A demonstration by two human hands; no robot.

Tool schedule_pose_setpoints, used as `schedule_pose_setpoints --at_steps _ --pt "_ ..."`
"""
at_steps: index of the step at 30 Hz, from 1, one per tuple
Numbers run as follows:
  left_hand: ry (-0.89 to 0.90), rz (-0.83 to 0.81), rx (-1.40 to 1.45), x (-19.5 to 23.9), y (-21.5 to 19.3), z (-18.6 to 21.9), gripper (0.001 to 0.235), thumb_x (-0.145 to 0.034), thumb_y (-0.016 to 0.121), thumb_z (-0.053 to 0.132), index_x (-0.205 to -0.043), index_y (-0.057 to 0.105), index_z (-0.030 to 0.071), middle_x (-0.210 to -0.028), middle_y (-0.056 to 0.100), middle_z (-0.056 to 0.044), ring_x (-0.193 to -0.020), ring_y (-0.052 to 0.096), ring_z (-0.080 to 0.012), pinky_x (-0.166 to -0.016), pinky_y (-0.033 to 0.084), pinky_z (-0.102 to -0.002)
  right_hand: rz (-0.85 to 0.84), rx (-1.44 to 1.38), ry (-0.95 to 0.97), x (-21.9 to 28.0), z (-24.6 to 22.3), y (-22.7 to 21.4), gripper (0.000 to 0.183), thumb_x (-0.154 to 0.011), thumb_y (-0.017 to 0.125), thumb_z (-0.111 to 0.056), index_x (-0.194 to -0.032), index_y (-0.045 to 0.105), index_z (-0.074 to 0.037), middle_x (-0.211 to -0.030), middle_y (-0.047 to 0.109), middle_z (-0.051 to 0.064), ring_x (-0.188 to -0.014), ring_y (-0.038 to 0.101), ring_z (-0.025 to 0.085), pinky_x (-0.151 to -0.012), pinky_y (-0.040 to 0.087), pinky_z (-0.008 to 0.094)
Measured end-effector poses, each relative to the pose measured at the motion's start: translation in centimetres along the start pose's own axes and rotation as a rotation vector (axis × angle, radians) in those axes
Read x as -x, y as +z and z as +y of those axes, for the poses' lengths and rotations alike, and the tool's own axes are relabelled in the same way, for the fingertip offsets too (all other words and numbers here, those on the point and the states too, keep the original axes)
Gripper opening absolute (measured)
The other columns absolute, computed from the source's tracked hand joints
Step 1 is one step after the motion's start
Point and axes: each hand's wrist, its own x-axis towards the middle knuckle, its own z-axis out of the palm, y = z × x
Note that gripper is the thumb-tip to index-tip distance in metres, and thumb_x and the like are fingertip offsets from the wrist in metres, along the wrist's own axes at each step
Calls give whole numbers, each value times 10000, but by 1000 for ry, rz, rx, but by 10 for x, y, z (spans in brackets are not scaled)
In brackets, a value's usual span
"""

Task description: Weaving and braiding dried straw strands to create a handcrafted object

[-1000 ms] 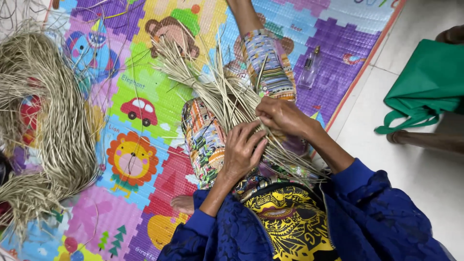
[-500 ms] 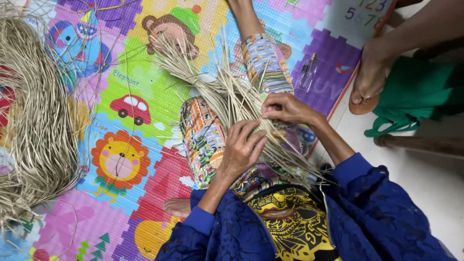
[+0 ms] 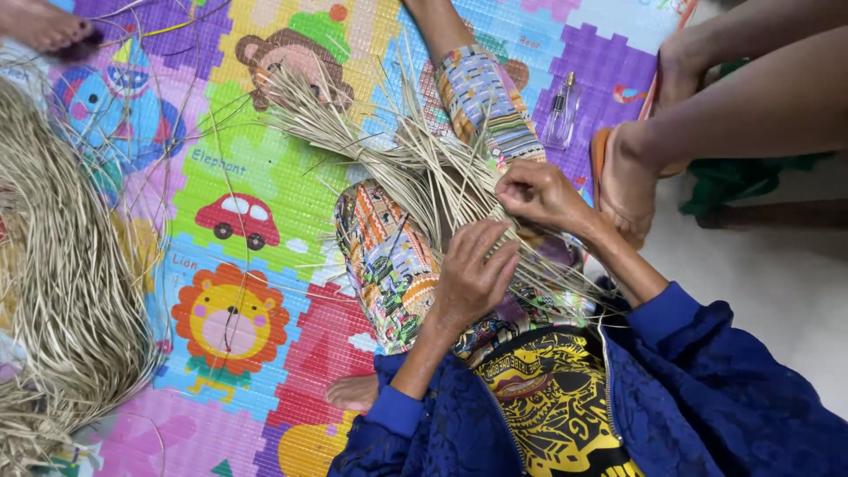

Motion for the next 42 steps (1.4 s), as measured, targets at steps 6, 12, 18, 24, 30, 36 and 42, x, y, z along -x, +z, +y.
schedule_pose_setpoints --at_steps 6,12,18,24,30,36,42 --pt "5 -128 -128 -22 -11 2 204 -956 687 190 -1123 667 74 -1216 635 -155 -1197 616 -338 -1075 453 -497 58 -136 106 3 11 15 137 -830 816 -110 -795 686 -79 -700 560 41 -633 571 171 -595 489 318" --pt "-40 -200 -152 -12 -6 -2 165 -958 694 175 -1098 690 88 -1173 657 -130 -1233 607 -310 -1122 408 -517 97 -84 73 0 -8 4 92 -896 780 -60 -913 721 8 -810 623 125 -678 619 221 -628 518 339" --pt "-72 -208 -146 -16 -13 -1 183 -959 696 166 -1119 677 77 -1228 632 -140 -1260 591 -293 -1135 406 -491 113 -132 110 4 -31 0 79 -885 784 -23 -924 735 23 -869 601 121 -739 599 190 -636 504 311" --pt "-47 -188 -177 -14 -9 -5 205 -982 664 186 -1146 643 64 -1266 617 -143 -1273 583 -278 -1146 398 -463 98 -255 198 11 5 20 77 -850 776 -64 -893 730 -20 -926 587 108 -784 544 159 -682 474 298" --pt "-15 -183 -254 -14 -3 -11 249 -980 620 217 -1186 643 78 -1282 625 -136 -1311 556 -264 -1164 393 -454 31 -307 256 -8 -52 11 78 -887 727 -91 -856 707 -22 -967 555 92 -849 503 130 -689 441 270" --pt "-317 -6 232 -16 -5 -13 165 -890 680 130 -1030 600 97 -1067 556 -77 -1055 515 -199 -916 403 -362 22 -379 152 -36 -152 11 99 -854 806 -111 -833 729 -52 -973 563 83 -842 527 129 -644 445 249" --pt "-620 173 742 -33 -23 3 188 -837 687 32 -896 527 112 -880 439 1 -759 465 -111 -601 451 -259 -95 -507 -390 -60 -269 45 54 -939 722 -190 -910 678 -174 -959 579 49 -809 619 265 -687 540 371"
